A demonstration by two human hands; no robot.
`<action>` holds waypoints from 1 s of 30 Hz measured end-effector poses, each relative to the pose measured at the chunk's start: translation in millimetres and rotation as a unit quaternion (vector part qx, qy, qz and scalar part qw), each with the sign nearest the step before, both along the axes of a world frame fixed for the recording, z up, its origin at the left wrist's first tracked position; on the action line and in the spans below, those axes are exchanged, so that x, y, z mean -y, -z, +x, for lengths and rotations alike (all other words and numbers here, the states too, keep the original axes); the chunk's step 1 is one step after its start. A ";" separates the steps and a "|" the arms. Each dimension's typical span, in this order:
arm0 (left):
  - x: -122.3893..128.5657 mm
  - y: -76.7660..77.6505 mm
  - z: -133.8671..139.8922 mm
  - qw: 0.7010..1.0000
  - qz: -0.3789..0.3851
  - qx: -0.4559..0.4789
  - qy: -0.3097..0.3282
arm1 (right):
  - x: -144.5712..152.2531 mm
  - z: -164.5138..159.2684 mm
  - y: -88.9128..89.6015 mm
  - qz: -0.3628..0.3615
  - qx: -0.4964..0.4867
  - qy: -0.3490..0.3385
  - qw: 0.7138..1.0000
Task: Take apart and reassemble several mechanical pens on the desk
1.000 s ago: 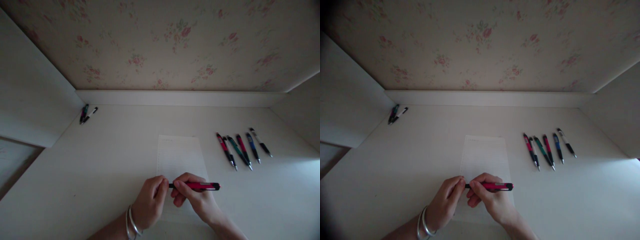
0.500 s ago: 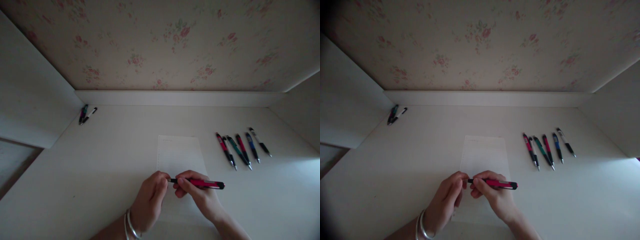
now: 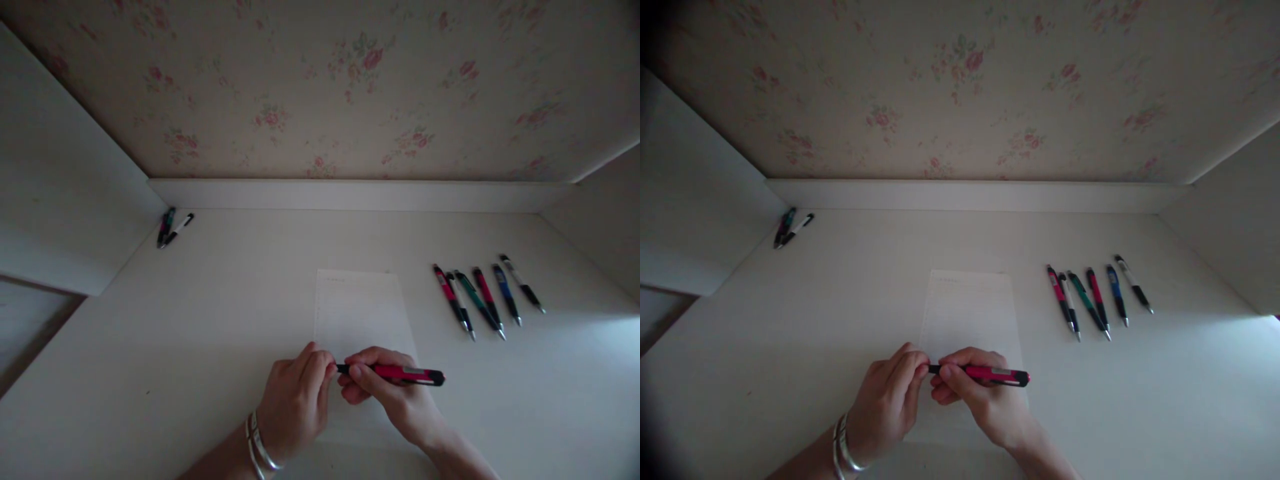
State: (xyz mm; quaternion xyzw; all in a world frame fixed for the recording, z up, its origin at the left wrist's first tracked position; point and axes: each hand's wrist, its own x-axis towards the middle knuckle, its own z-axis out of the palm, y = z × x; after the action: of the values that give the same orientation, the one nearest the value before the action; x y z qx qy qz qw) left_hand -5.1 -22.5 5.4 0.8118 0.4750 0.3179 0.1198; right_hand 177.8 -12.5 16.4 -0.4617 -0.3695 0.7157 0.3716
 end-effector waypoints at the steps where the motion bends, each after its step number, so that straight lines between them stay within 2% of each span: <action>1: 0.4 -0.2 1.0 1.000 -0.002 -0.002 -0.001 | 0.3 0.3 0.1 0.005 0.003 -0.003 1.000; 4: 1.1 -1.6 4.9 0.999 -0.034 0.015 -0.006 | 0.6 1.5 0.2 0.028 0.014 -0.014 0.999; 8: -0.7 -5.0 8.3 0.989 -0.126 0.072 -0.015 | -0.3 2.8 -0.4 0.062 0.039 -0.034 0.997; 13: -2.6 -5.7 8.5 0.961 -0.229 0.157 -0.020 | -3.8 3.5 -3.0 0.034 0.027 -0.042 0.998; 16: -2.9 -4.1 9.0 0.942 -0.284 0.177 -0.028 | -6.1 5.6 -1.8 0.031 -0.005 -0.015 0.999; 22: -4.0 -0.9 9.6 0.911 -0.350 0.212 -0.042 | -5.8 9.9 8.4 0.037 -0.065 0.012 0.997; 30: -4.3 -3.9 9.4 0.899 -0.372 0.229 -0.040 | -4.6 10.8 12.5 0.041 -0.033 0.013 0.999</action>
State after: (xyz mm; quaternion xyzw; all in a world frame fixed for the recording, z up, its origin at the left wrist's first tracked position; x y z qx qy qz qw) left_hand 4.3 -18.2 9.3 0.5928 0.5504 0.3001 0.5056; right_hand 188.6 -7.9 3.8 -0.4267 -0.3803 0.7100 0.4113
